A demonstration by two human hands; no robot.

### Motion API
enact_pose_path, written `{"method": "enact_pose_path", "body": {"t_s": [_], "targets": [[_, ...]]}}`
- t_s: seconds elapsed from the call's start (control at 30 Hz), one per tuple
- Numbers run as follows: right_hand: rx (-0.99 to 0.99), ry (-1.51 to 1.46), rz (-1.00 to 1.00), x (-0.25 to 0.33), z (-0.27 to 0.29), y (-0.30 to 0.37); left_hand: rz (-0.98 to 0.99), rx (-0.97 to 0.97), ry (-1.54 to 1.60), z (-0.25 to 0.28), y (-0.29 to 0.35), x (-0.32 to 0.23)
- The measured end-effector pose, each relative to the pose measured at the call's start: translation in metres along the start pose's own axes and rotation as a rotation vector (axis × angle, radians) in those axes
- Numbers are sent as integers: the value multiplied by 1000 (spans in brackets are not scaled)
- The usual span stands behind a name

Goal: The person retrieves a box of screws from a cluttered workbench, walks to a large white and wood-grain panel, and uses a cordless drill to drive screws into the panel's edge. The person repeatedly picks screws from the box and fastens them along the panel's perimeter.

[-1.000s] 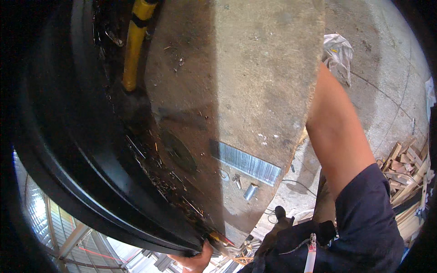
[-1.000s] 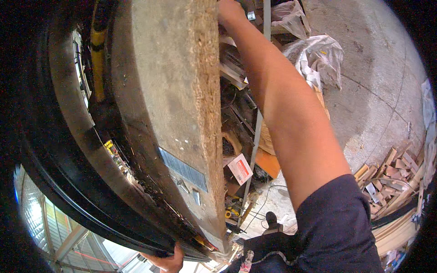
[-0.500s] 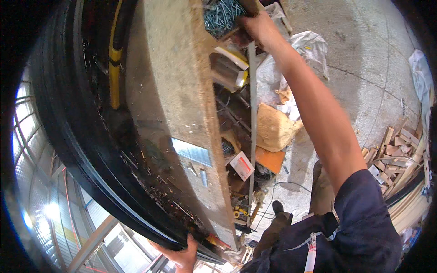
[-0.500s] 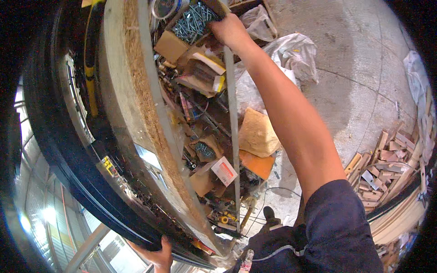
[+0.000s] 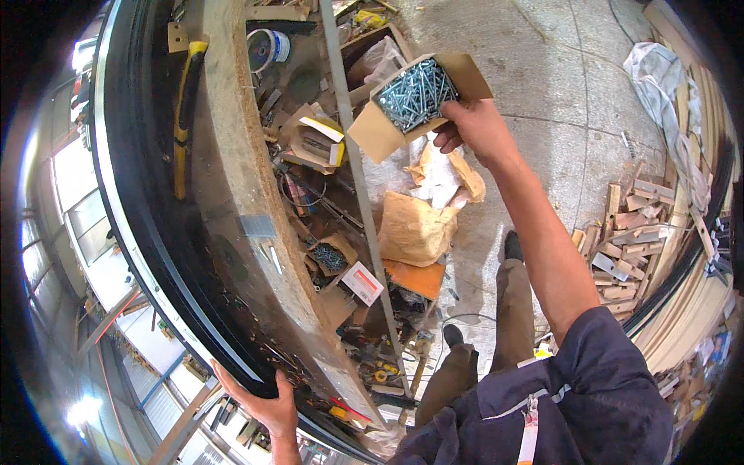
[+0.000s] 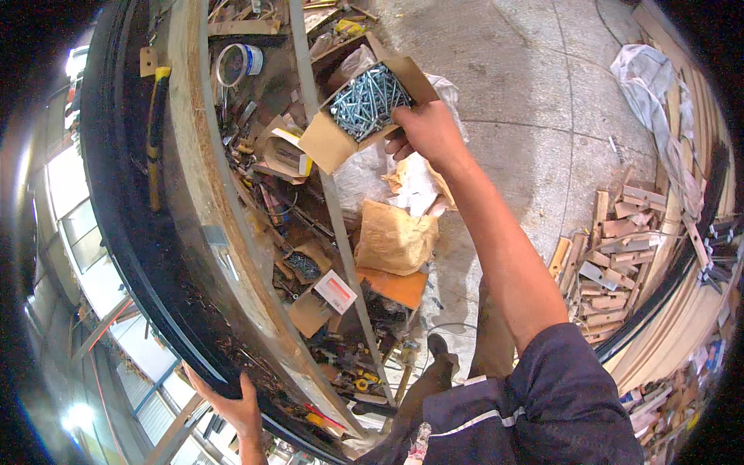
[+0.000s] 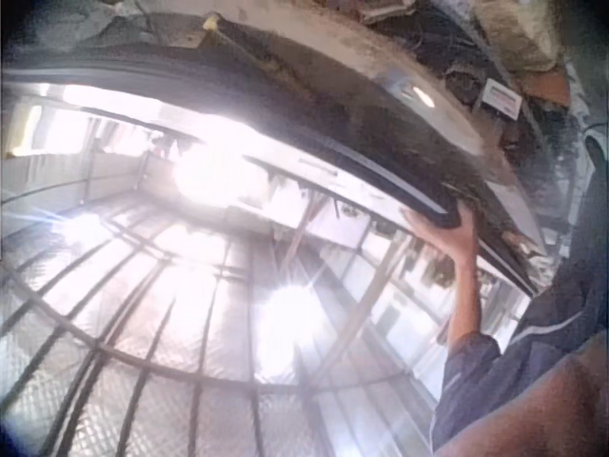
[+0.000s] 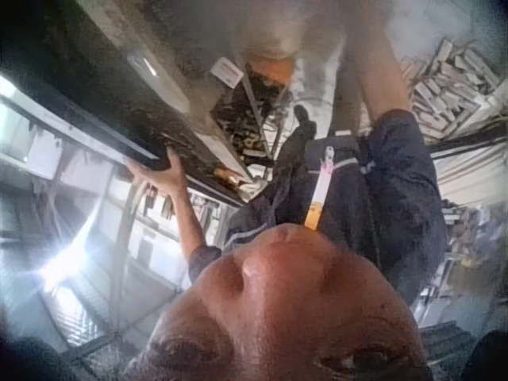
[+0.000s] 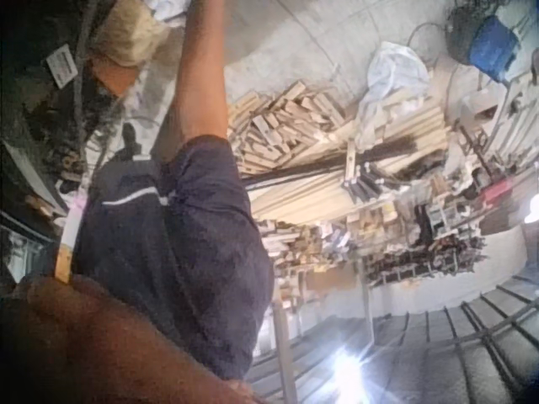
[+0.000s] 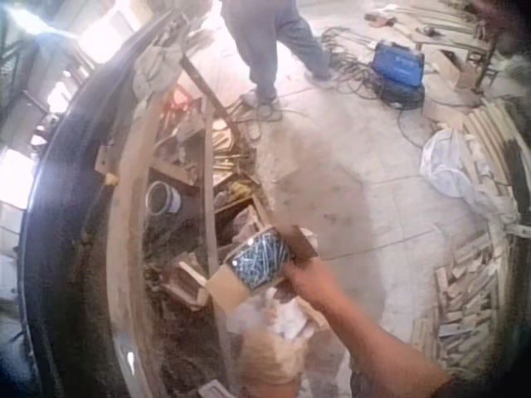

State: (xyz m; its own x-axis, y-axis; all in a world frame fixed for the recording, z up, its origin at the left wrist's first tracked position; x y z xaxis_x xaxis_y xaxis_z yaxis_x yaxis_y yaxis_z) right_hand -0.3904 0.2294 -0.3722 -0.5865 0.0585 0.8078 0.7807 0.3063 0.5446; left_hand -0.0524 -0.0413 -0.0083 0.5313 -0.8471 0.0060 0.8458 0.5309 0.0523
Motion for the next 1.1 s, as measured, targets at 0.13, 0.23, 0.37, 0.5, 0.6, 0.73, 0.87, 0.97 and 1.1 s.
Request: {"method": "enact_pose_path", "body": {"t_s": [0.13,0.23,0.37,0.5,0.6,0.73,0.87,0.97,1.1], "targets": [[16,-8,-6,2,11,33,-47,-18,33,3,1,1],[-13,113,-76,-17,31,46,-46,-23,42,0,-4,-5],[-38,119,-53,-58,43,76,-63,-30,39,-2,0,-3],[-23,158,-222,-117,39,115,-63,-57,110,-5,7,15],[17,212,-371,-176,51,151,-140,-88,182,0,5,3],[43,254,-444,-234,70,213,-276,-351,46,11,17,-16],[2,345,-506,-255,101,287,-269,-350,743,-44,88,-99],[12,376,-612,-276,135,333,281,299,1184,-190,142,-104],[-66,329,-563,-283,162,373,1015,143,1684,-359,181,12]]}}
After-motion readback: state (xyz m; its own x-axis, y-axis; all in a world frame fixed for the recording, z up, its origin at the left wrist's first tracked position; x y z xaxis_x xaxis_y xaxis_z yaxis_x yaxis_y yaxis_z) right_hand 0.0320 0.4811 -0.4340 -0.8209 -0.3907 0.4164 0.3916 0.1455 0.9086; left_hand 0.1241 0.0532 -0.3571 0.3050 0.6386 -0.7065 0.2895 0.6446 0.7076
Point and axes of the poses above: each hand's wrist, its own y-axis away from the middle knuckle, its own z-axis out of the back of the hand, x = y × z, the point moved 6 cm from there along -y, towards the middle knuckle, and after that the axes turned 10 degrees about y, right-handed, at the moved point
